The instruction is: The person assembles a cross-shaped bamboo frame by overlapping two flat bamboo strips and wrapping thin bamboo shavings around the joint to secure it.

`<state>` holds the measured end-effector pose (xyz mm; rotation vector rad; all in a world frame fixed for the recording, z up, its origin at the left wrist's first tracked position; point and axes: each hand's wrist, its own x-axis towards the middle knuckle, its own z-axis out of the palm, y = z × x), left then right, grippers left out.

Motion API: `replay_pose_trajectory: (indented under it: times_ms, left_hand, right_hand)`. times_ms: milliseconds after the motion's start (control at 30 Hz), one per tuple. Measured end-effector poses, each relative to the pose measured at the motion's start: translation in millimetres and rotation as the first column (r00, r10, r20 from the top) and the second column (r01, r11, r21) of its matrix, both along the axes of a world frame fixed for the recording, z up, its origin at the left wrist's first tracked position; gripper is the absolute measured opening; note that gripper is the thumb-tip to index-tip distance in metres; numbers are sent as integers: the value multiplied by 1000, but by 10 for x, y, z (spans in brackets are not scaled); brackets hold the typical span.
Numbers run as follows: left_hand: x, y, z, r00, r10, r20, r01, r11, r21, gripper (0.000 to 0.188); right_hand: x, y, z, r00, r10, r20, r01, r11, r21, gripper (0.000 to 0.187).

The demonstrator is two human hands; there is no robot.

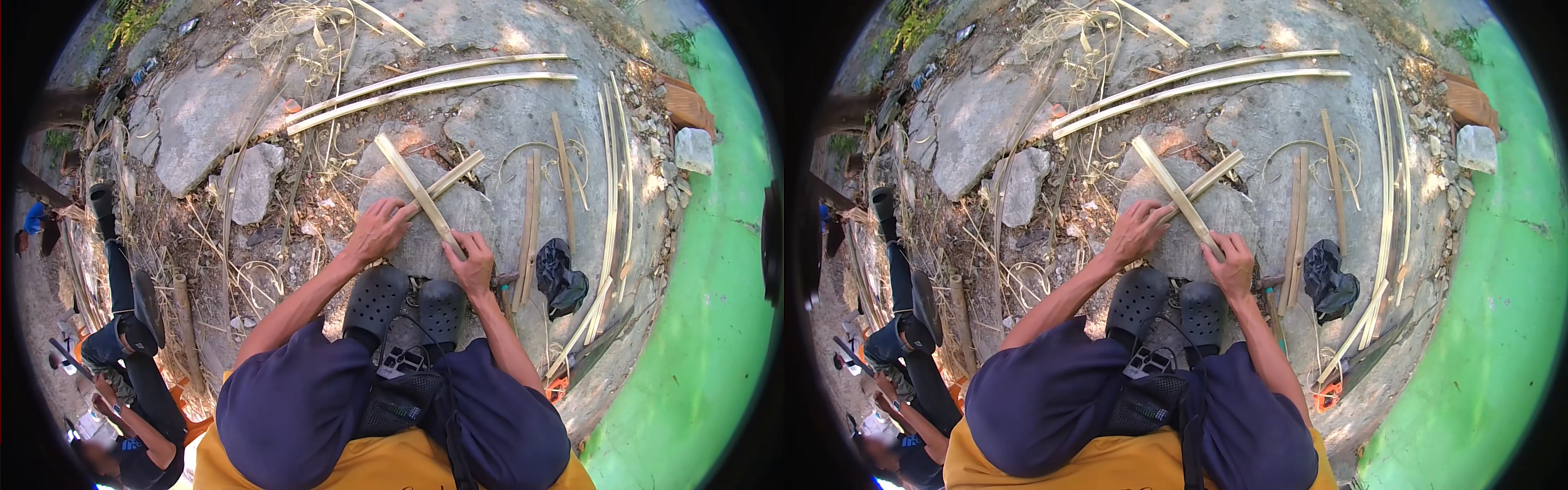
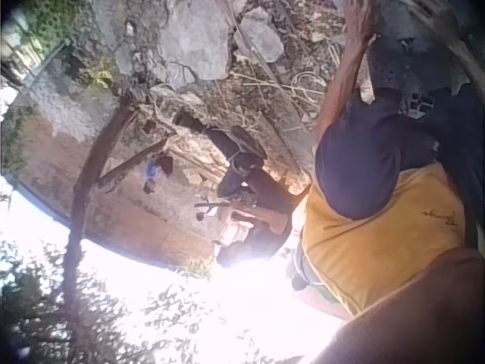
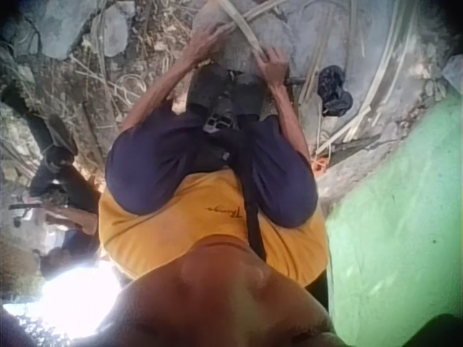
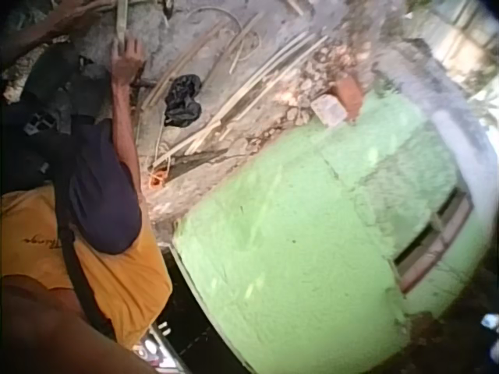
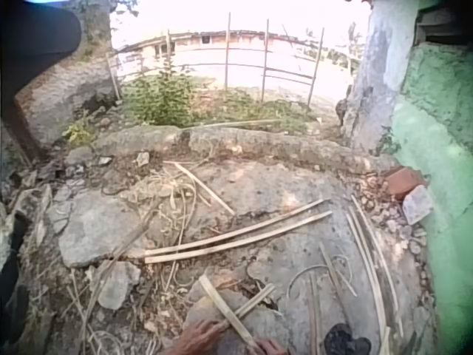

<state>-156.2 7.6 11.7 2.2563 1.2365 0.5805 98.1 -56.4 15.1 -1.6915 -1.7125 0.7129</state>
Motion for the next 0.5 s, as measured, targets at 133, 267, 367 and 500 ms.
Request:
replay_pose_trajectory:
  times_ms: [133, 267, 367, 500]
  left_hand:
    - [65, -9, -51, 988, -141, -66, 150, 972, 180, 57]
    - [193, -205, -149, 968, -97, -233, 121, 988, 92, 66]
    - [243, -275, -139, 975, -33, -221, 52, 995, 85, 73]
    - [180, -225, -136, 974, -38, -223, 64, 992, 108, 80]
  right_hand:
    - [-13, 11, 7, 1000, 2, -6, -2, 1000, 9, 31]
    - [-39, 17, 13, 1000, 12, -2, -12, 1000, 7, 31]
    - [4, 17, 3, 1000, 11, -3, -11, 1000, 8, 32]
    - [-7, 17, -4, 1000, 13, -2, -13, 1000, -9, 32]
